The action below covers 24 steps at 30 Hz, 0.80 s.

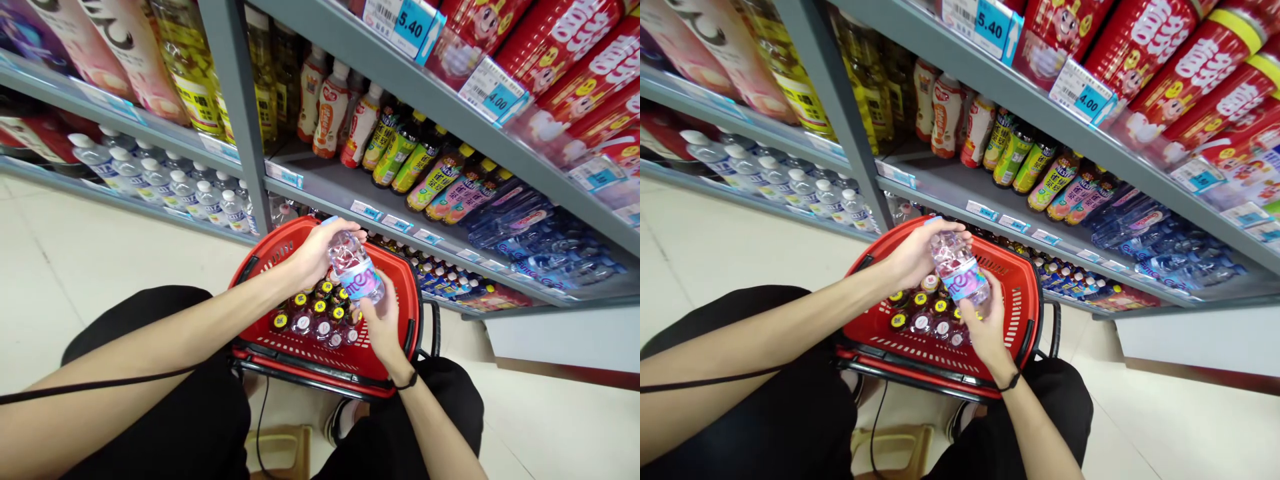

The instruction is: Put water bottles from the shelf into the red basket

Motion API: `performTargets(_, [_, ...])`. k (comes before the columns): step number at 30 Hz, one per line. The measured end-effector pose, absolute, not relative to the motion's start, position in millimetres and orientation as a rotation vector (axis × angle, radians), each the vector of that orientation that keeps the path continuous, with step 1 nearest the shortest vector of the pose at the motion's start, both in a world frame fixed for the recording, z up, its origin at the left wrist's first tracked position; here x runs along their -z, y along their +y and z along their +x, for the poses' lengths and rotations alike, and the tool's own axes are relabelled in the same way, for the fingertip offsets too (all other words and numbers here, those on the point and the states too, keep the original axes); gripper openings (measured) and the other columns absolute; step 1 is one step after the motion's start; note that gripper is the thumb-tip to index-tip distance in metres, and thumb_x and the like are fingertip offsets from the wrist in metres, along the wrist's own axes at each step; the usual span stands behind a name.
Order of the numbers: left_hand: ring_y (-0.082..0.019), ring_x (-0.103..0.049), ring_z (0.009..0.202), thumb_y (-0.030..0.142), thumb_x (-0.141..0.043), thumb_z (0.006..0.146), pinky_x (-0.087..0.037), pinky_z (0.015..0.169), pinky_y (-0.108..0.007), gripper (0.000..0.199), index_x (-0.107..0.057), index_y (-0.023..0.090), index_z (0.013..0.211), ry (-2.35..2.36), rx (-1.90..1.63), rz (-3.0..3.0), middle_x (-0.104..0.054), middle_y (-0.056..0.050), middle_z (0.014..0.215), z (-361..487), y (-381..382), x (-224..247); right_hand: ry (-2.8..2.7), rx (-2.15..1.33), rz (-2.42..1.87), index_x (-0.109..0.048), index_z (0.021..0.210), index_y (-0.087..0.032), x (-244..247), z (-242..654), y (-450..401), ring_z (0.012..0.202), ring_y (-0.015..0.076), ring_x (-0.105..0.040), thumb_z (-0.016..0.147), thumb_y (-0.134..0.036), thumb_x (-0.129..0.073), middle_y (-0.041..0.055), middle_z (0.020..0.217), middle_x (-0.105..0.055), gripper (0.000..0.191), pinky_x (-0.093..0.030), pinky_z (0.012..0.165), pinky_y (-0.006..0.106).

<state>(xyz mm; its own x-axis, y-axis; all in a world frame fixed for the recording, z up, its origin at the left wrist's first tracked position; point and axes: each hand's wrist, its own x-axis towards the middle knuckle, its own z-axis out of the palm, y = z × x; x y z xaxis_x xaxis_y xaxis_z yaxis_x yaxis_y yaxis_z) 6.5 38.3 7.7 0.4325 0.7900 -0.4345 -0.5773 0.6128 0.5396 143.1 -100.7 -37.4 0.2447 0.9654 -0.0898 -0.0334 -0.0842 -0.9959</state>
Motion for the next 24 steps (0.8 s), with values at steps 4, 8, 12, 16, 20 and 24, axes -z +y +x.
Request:
performTargets(4, [-0.019,-0.073,0.084,0.026,-0.072,0.077,-0.056,0.078,-0.029,0.013,-0.069,0.014,0.082,0.714,-0.863,0.309,-0.077,-0.008,0.086,5,38,-12,-1.549,-0.326,-1.458,-0.051,0.14,-0.025,42,172,-101,0.122,0.0308,-0.06,0.076,-0.028,-0.09,0.0139,0.131,-0.06,0.075,-0.055,0.101,0.051])
performTargets(8, [-0.016,-0.069,0.068,0.025,-0.069,0.081,-0.053,0.066,-0.027,0.011,-0.069,0.014,0.084,0.711,-0.81,0.314,-0.077,-0.007,0.081,3,36,-14,-1.651,-0.157,-1.363,-0.051,0.136,-0.026,47,185,-99,0.122,0.0305,-0.059,0.08,-0.023,-0.086,0.0134,0.129,-0.057,0.066,-0.056,0.099,0.054])
performTargets(12, [-0.016,-0.071,0.072,0.017,-0.072,0.077,-0.056,0.07,-0.028,0.01,-0.069,0.013,0.085,0.652,-0.828,0.228,-0.076,-0.006,0.082,4,37,-10,-1.496,-0.247,-1.401,-0.052,0.13,-0.025,45,163,-102,0.119,0.028,-0.059,0.079,-0.023,-0.086,0.012,0.127,-0.056,0.062,-0.059,0.093,0.046])
performTargets(16, [-0.015,-0.068,0.065,0.016,-0.075,0.071,-0.056,0.068,-0.027,0.012,-0.064,0.013,0.076,0.612,-0.841,0.137,-0.069,-0.002,0.068,5,40,-3,-1.244,-0.441,-1.43,-0.051,0.128,-0.024,40,135,-106,0.118,0.0268,-0.059,0.074,-0.023,-0.087,0.0128,0.128,-0.054,0.065,-0.06,0.09,0.041])
performTargets(20, [-0.015,-0.067,0.063,0.014,-0.073,0.066,-0.055,0.066,-0.027,0.015,-0.063,0.014,0.077,0.596,-0.884,0.114,-0.066,0.0,0.065,6,41,1,-0.882,-1.243,-1.289,-0.049,0.127,-0.024,31,129,-99,0.095,0.0237,-0.068,0.078,-0.041,-0.084,0.0111,0.112,-0.066,0.062,-0.058,0.057,0.029])
performTargets(24, [-0.014,-0.064,0.06,0.014,-0.07,0.064,-0.051,0.061,-0.025,0.015,-0.062,0.014,0.076,0.635,-0.907,0.138,-0.065,0.001,0.064,7,41,2,-0.502,-1.734,-1.071,-0.06,0.112,-0.017,22,137,-91,0.073,0.0212,-0.066,0.089,-0.071,-0.059,0.0101,0.09,-0.07,0.059,-0.043,0.037,0.022])
